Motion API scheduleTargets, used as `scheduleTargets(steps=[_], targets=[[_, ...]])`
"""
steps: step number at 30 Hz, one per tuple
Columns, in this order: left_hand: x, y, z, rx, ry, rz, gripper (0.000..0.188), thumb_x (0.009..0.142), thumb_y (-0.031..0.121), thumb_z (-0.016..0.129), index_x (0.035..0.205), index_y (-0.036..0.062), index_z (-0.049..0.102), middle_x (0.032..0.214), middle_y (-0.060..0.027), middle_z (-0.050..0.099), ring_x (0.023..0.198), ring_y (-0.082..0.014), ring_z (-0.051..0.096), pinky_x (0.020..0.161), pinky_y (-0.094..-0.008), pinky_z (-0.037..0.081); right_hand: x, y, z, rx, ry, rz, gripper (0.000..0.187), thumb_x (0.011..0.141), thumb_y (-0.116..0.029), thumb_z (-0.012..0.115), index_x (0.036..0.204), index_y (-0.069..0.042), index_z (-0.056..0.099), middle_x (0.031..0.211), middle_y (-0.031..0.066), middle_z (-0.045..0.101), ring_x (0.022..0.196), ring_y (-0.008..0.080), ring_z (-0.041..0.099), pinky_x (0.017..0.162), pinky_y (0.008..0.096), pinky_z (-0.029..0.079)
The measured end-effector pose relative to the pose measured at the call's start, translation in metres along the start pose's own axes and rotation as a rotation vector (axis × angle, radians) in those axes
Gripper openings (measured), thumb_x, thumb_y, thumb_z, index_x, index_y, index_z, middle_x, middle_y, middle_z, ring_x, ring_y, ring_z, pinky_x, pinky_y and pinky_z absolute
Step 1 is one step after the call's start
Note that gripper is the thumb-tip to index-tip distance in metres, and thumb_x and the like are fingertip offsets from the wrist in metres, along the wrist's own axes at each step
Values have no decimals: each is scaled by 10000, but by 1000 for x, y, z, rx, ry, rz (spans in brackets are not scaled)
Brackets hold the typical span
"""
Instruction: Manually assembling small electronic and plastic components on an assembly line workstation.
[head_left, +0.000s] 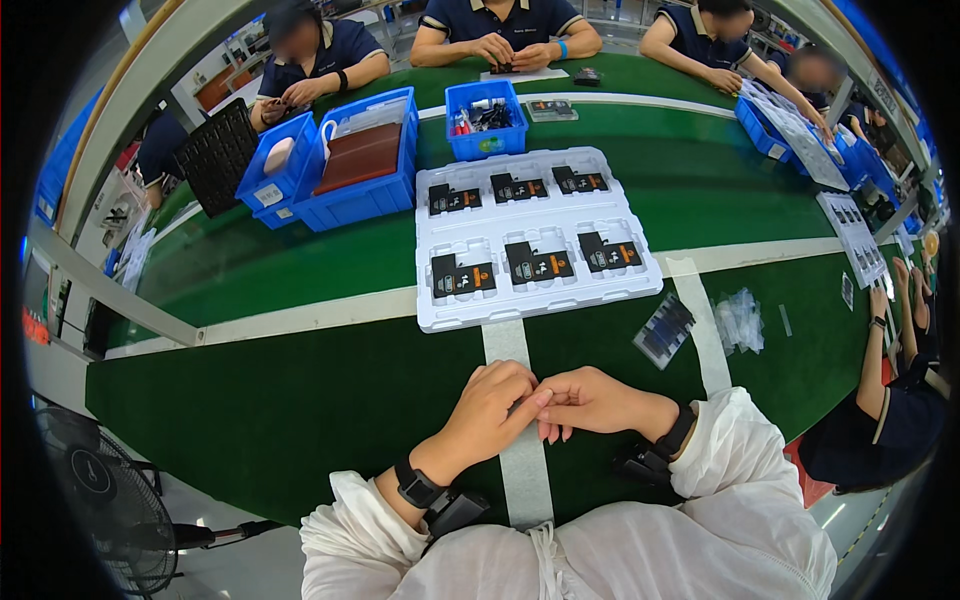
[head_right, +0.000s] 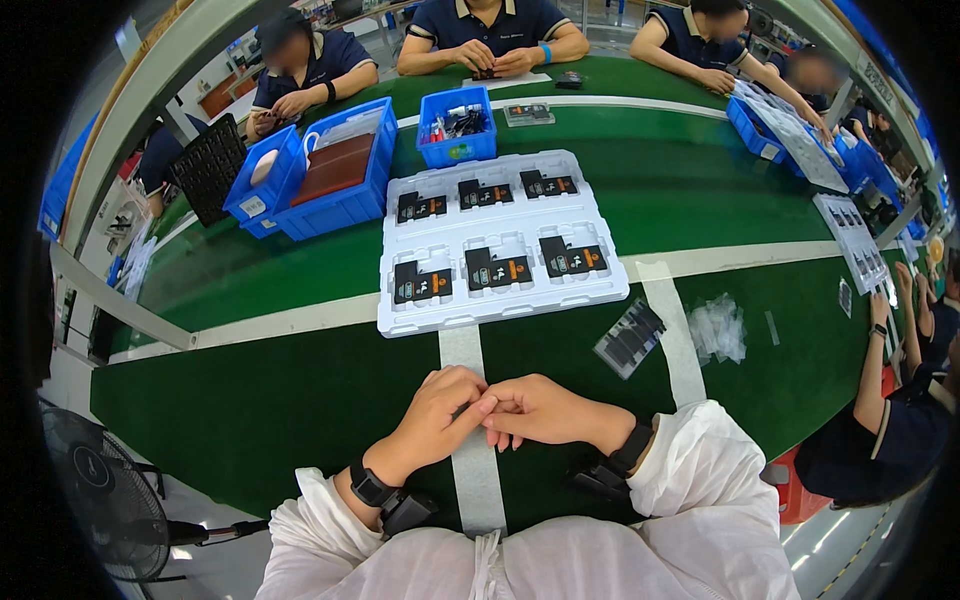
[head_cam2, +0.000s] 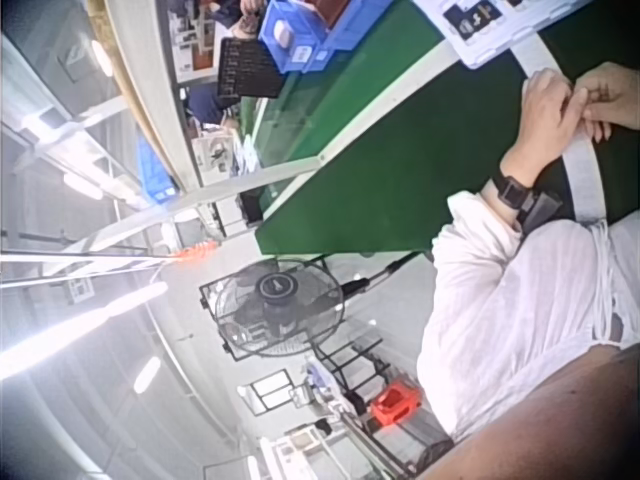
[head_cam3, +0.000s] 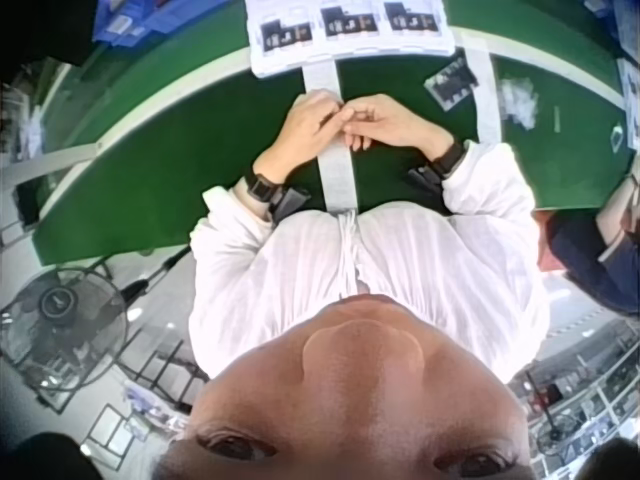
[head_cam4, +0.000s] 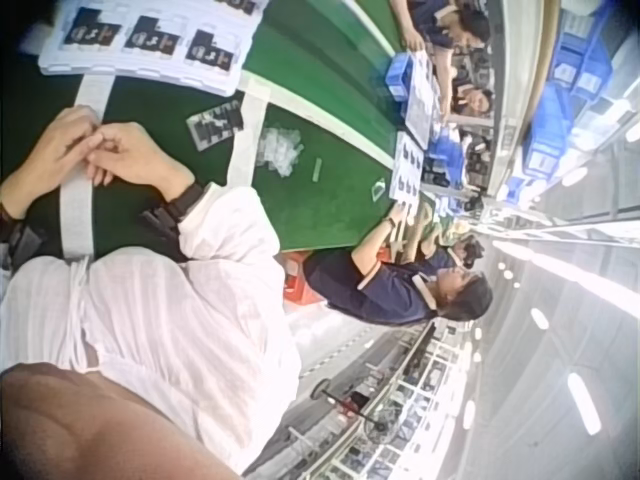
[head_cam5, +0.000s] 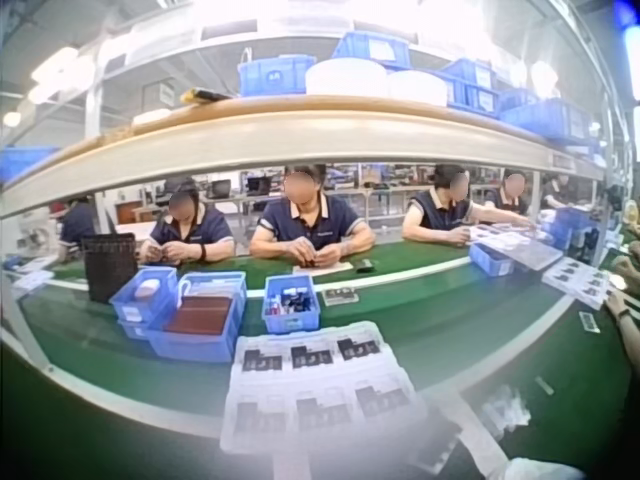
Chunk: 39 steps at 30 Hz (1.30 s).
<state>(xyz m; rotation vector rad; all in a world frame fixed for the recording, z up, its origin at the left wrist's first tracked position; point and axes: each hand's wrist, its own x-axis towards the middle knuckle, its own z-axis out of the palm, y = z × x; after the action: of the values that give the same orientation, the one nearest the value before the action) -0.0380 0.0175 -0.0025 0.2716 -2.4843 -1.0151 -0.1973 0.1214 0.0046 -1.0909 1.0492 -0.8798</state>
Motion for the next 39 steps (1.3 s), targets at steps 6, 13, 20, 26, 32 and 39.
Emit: scheduleTargets(steps=[6,13,20,26,32,39], targets=[[0,0,0,17,-9,8,193,849,212,548,771,37,568,787,-57,531,764,-234,507,701,-326,360,0,1,0,19,-6,-13,103,894,-121,500,930,-43,556,779,35,605,679,83,578,580,207,478],[1,1,0,10,-6,17,205,853,215,542,764,33,574,797,-56,532,766,-233,504,705,-325,359,0,1,0,26,-9,-14,98,893,-115,500,931,-44,556,782,27,598,681,82,576,578,208,476],[1,0,0,10,-6,19,208,853,217,540,763,34,580,799,-53,528,771,-230,503,705,-324,354,-1,1,0,10,-8,-11,103,896,-117,496,939,-45,555,781,30,598,682,82,576,581,208,477],[0,0,0,9,-9,18,211,852,223,544,761,36,580,796,-53,526,761,-228,499,701,-323,350,0,2,0,11,-4,-8,105,896,-115,494,946,-42,551,782,35,599,685,82,574,587,209,481],[-1,0,0,16,-15,3,222,847,230,554,743,35,571,797,-54,524,751,-227,496,692,-323,345,-1,1,2,-12,2,-17,106,896,-115,493,935,-33,545,779,43,601,687,87,578,593,216,489],[0,0,-1,17,-4,18,226,845,234,560,744,32,570,790,-52,515,743,-223,491,691,-324,344,0,0,0,-39,6,-20,109,895,-115,494,933,-28,548,782,48,606,689,89,583,600,219,495]])
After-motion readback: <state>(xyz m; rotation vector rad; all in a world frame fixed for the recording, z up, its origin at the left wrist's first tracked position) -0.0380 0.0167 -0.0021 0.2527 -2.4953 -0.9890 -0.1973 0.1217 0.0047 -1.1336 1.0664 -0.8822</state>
